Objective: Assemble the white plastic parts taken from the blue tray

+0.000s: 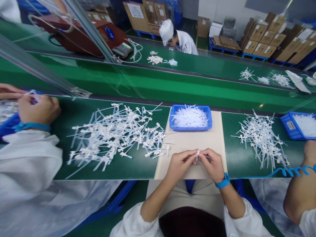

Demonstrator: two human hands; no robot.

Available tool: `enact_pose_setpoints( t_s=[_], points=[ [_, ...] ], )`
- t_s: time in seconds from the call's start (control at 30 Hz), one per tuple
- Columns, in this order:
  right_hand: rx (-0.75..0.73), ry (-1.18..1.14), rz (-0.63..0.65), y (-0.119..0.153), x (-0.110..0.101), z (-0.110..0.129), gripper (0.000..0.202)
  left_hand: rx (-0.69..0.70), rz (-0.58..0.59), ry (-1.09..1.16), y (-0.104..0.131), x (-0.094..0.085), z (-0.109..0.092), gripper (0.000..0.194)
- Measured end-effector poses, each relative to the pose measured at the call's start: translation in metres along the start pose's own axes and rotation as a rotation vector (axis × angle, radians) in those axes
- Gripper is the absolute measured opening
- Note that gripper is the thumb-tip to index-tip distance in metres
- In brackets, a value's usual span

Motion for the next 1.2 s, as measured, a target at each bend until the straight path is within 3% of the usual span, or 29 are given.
enact_pose_setpoints(
  t_s=[0.1,0.3,0.4,0.5,0.67,0.97,1.2],
  points=[
    [0.051,-0.082,-0.046,-0.001,-0.001,-0.007,0.017,-0.025,0.001,0.048,0.0,0.003,0.001,0.027],
    [0.115,-0.171,-0.116,0.002,-0.005,-0.013,0.022,-0.063,-0.085,0.255,0.003,0.002,0.012,0.081],
    [0.151,-0.226,-0.166,0.003,-0.01,-0.016,0.023,-0.021,-0.163,0.31,0.002,-0.006,0.015,0.096],
    [0.15,-0.259,-0.186,0.004,-0.013,-0.015,0.025,0.035,-0.173,0.278,0.001,-0.011,0.011,0.081],
    [0.097,-0.224,-0.102,0.003,-0.01,-0.008,0.025,0.056,-0.05,0.066,0.0,-0.008,-0.001,0.024],
    [0.065,-0.165,-0.013,0.004,-0.002,-0.005,0.021,0.109,-0.007,-0.009,0.004,-0.004,-0.017,0.02],
    [0.087,-0.223,-0.049,0.007,-0.002,-0.009,0.022,0.099,-0.023,-0.026,0.004,-0.004,-0.017,0.015]
  ],
)
Point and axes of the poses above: each hand's wrist, its own y-axis away from the middle knuckle, its own x-axis out of the palm, z = x × y, the point moved 8 cm from there along -y, towards the middle knuckle, and after that the axes turned 4 degrees about -y, right-handed, at the moved point
